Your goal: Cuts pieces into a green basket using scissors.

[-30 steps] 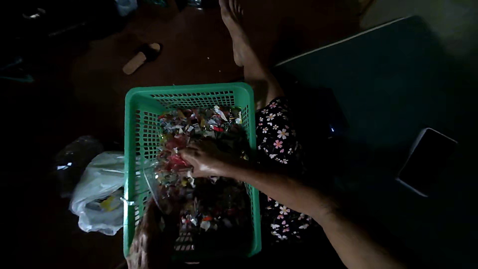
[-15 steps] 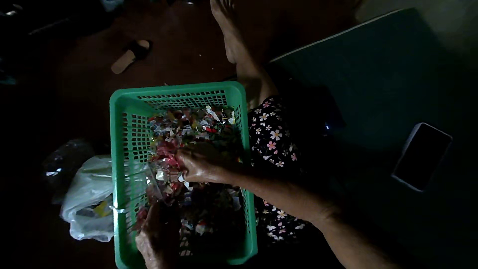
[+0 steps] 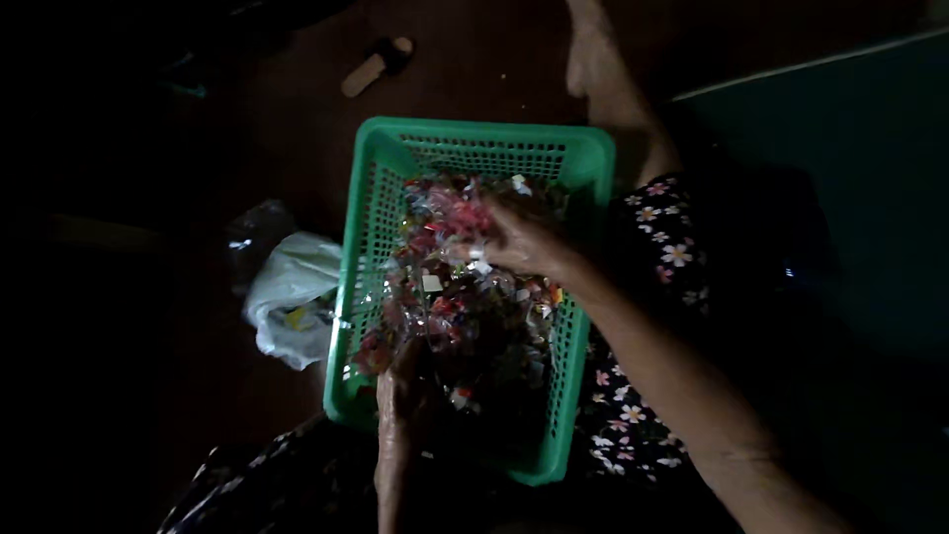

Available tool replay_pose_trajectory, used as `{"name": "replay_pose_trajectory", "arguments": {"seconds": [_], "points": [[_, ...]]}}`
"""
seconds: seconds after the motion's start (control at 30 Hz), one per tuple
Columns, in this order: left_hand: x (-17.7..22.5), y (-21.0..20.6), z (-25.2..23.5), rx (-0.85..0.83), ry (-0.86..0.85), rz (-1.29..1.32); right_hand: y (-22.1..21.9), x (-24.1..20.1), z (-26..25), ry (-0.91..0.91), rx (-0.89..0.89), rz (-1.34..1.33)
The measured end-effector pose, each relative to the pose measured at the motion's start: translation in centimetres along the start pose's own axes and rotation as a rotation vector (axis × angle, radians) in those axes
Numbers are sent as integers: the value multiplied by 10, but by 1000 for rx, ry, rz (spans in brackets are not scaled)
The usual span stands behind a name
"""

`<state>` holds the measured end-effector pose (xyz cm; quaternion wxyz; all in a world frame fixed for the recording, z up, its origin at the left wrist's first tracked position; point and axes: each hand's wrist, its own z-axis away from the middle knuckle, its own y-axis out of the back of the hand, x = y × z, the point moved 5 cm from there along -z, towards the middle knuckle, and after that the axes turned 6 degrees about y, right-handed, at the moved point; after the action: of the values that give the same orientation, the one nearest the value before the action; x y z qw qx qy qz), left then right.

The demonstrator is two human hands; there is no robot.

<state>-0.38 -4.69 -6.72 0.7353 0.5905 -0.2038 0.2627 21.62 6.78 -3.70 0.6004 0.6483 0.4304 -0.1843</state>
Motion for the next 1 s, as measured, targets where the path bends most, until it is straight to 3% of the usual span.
{"name": "replay_pose_trajectory", "arguments": {"seconds": [0.1, 0.17, 0.23, 0.33, 0.4, 0.6, 0.77, 1.0], "points": [[-9, 13, 16, -205, -31, 175, 2, 6, -6, -133, -257, 251], [-9, 23, 21, -135, -55, 157, -16, 0, 3, -158, -320, 320], [-10, 31, 23, -38, -77, 171, -53, -15, 26, -21, -356, 271], [-8, 36, 20, 52, -52, 128, -108, -36, 64, 149, -708, 217], [-5, 35, 18, 86, -19, 48, -117, -38, 66, 156, -833, 267], [-4, 22, 13, 120, 69, -156, -68, -9, 23, -51, -462, 180], [5, 10, 4, 60, 60, -196, -43, -4, 10, -333, -427, -105], [22, -4, -7, 258, -93, -297, -51, -13, 16, -285, -418, -92]]}}
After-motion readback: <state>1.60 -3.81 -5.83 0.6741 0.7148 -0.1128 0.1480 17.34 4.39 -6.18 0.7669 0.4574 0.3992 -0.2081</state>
